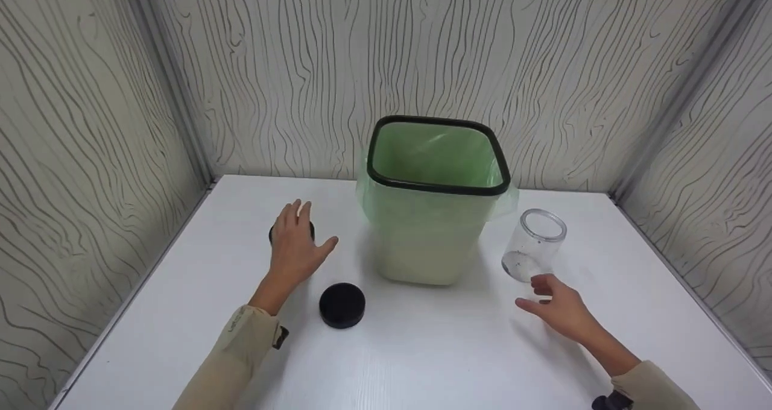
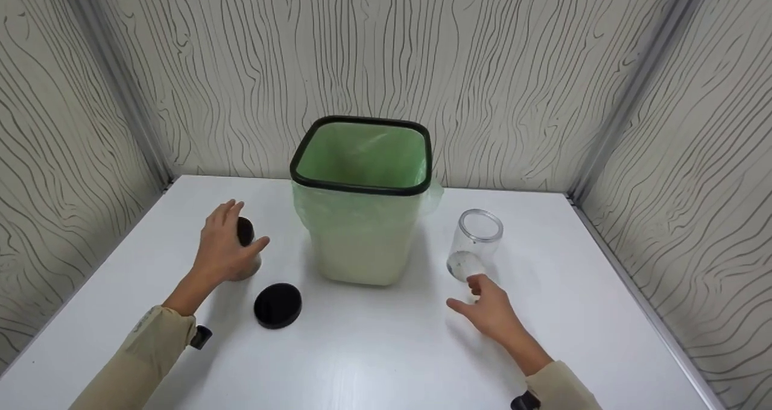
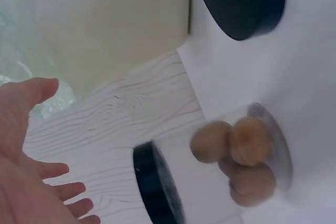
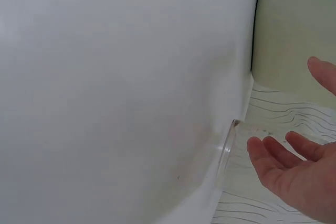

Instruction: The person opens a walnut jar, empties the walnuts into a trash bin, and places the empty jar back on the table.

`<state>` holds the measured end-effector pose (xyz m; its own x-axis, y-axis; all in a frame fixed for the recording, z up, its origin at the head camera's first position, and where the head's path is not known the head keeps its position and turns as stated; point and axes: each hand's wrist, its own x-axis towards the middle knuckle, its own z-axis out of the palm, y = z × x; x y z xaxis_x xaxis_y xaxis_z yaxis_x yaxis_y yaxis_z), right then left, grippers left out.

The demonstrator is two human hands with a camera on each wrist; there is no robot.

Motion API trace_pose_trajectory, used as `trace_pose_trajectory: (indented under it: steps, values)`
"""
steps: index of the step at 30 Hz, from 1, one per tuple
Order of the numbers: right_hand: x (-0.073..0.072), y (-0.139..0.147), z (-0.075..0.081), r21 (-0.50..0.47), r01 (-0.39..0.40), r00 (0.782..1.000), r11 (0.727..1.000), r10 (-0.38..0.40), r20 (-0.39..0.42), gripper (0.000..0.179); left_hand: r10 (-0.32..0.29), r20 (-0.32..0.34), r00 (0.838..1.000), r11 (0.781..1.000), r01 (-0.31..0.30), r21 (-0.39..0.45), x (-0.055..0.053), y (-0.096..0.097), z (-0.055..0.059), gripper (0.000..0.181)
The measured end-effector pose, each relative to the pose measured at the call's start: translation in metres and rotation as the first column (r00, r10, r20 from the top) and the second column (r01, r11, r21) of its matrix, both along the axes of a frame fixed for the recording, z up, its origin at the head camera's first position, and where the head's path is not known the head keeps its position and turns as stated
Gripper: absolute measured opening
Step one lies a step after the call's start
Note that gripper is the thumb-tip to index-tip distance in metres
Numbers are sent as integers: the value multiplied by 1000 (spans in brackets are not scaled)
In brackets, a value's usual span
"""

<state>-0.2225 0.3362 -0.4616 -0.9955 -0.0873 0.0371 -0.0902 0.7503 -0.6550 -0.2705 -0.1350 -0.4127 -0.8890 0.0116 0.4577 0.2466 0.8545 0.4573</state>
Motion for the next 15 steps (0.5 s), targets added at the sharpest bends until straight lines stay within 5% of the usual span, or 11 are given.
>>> trace_pose_trajectory:
  steps: [8,15]
  values:
    - [7,-22,6,-33,-39,999,999,39,14,68,85,120,989,996,-89,25,-6,-26,-13,96]
    - [11,-36,6,-89,-66,998,994,66,3,62,82,194,978,966,-126,225,-7,-38,-34,112]
